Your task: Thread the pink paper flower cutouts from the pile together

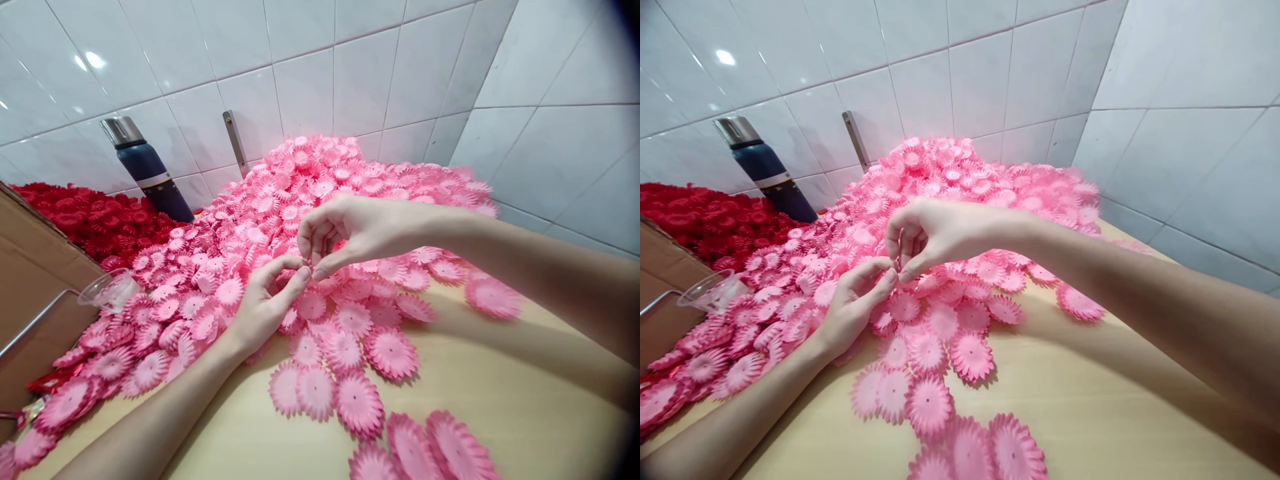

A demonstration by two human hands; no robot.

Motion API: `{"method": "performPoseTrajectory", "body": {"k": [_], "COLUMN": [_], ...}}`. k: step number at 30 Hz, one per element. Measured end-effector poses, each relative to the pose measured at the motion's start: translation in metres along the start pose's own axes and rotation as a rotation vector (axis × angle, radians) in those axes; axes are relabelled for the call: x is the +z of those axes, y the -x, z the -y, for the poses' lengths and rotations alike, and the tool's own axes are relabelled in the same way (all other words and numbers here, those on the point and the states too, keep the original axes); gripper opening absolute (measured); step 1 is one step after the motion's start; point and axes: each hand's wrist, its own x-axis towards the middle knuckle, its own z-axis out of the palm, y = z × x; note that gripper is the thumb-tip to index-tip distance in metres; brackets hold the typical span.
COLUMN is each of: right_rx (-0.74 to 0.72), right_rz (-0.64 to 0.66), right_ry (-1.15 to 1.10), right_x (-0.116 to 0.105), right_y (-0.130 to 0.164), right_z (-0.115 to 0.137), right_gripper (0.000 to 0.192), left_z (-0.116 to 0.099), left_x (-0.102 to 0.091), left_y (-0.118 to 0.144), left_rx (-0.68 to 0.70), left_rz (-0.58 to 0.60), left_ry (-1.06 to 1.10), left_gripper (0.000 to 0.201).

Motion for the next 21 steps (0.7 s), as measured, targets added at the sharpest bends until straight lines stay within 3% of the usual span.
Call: {"method": "performPoseTrajectory", "body": {"k": [14, 17, 21], "right_rx": [0.014, 0.02, 0.033], "right_rz": [-0.088, -0.197, -0.466], "right_ry": [-0.2, -0.138, -0.009], "right_x": [-0.01, -0.016, -0.025], "right_y": [0.004, 0.004, 0.006], "right_z": [-0.007, -0.013, -0.019], "right_gripper": [0.013, 0.011, 0.012], "left_z": [0.0, 0.001, 0.008], "left_x": [0.002, 0.001, 0.0], "left_y": [0.003, 0.004, 0.004], "left_rx": [-0.115, -0.151, -0.174], "left_rz": [-0.063, -0.102, -0.188], "left_ry": [0.104, 0.109, 0.145], "left_gripper": [0.01, 0.011, 0.011]}}
